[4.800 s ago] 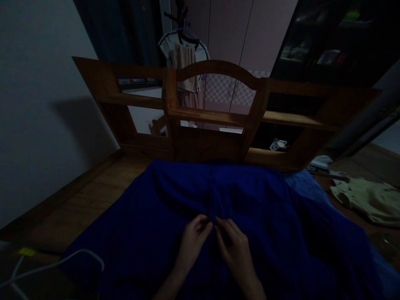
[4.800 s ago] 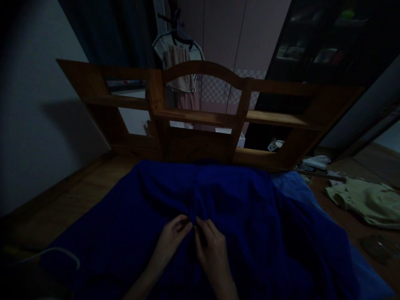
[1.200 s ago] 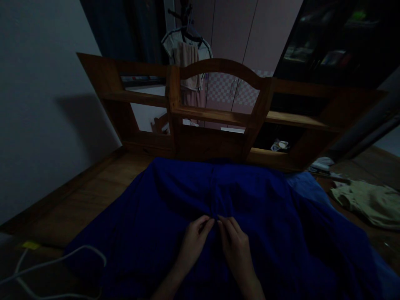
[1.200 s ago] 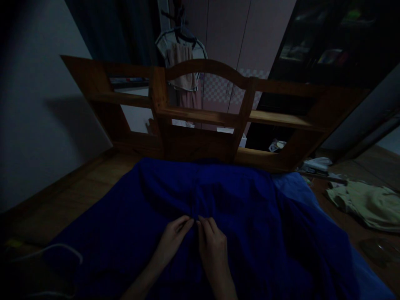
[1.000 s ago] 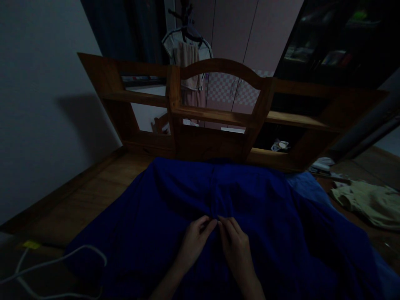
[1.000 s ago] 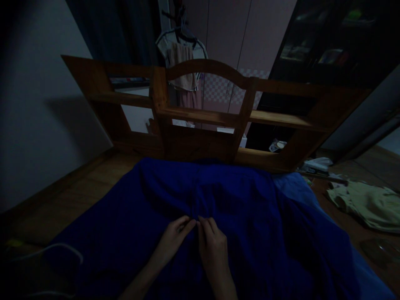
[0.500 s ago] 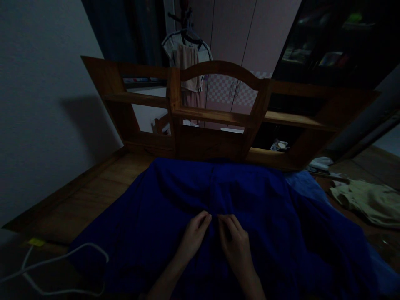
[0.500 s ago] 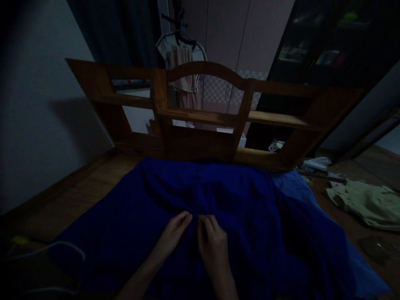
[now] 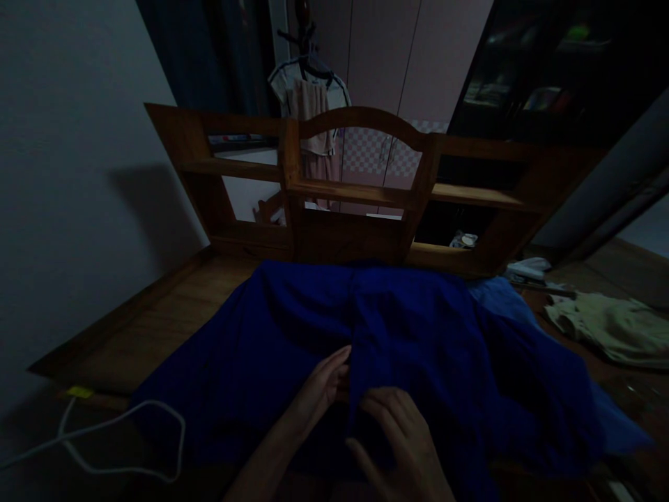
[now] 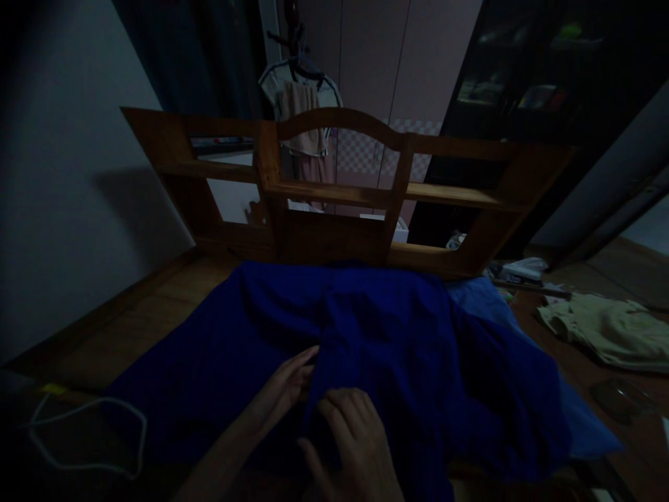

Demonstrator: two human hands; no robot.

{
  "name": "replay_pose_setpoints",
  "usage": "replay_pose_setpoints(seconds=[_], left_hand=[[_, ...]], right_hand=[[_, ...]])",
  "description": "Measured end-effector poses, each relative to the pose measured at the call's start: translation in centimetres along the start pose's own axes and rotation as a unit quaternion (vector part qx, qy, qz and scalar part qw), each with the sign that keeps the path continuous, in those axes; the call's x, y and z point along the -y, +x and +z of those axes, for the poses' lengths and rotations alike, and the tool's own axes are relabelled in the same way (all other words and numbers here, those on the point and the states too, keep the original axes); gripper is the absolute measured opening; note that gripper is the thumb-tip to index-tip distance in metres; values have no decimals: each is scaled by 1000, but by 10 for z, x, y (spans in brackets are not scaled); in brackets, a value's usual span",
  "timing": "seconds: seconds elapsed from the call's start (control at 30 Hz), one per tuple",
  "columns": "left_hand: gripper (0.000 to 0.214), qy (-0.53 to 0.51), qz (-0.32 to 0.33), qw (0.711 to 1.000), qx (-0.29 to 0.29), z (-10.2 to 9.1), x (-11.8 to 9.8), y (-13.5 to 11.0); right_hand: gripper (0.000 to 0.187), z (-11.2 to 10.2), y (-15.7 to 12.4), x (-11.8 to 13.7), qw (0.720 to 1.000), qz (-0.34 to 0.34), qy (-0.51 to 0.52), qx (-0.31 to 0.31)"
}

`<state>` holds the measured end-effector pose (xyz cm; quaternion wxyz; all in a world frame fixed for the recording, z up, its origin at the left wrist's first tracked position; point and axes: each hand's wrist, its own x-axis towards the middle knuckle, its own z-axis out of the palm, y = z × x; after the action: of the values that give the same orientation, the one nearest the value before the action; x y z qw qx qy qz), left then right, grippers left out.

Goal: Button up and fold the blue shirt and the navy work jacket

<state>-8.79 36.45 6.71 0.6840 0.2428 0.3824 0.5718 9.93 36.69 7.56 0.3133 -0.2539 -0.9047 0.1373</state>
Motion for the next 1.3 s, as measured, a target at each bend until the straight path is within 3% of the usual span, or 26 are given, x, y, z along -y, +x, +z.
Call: replay_pose_setpoints(seconds=[0.1, 0.2, 0.33, 0.4, 0.5, 0.57, 0.63, 0.73, 0.87, 1.1, 1.3], left_hand=[[51, -29, 4, 999, 30, 5, 8, -7], [61, 8, 24, 999, 45, 15, 15, -19], [68, 206, 73, 975, 32, 25, 22, -38], [59, 329, 109, 938, -10, 22, 25, -43], [41, 488, 170, 852, -79, 10, 30, -40], [32, 552, 205, 803, -91, 1, 35, -33], [29, 586, 228, 772, -90, -5, 40, -25], [31, 616, 231, 747, -95, -8, 45, -14], [27, 642, 205, 733, -91, -4, 40, -5], [23, 637, 160, 749, -83, 4, 30, 11], [23, 619, 154, 766, -82, 8, 30, 13]], right_hand=[[57, 11, -16, -3, 998, 3, -29, -56], [33, 18, -27, -9, 992, 33, -7, -123], [14, 11, -30, -12, 970, 114, 54, -210], [5, 5, -30, -12, 953, 183, 72, -229], [20, -3, -32, -13, 919, 288, 79, -259], [26, -4, -34, -16, 901, 330, 86, -268], [28, -5, -36, -18, 900, 340, 107, -251], [22, -4, -37, -20, 920, 306, 147, -196], [16, 0, -35, -23, 946, 250, 140, -152], [25, 1, -22, -39, 924, 341, 84, -150], [24, -6, -11, -54, 920, 346, 144, -114]])
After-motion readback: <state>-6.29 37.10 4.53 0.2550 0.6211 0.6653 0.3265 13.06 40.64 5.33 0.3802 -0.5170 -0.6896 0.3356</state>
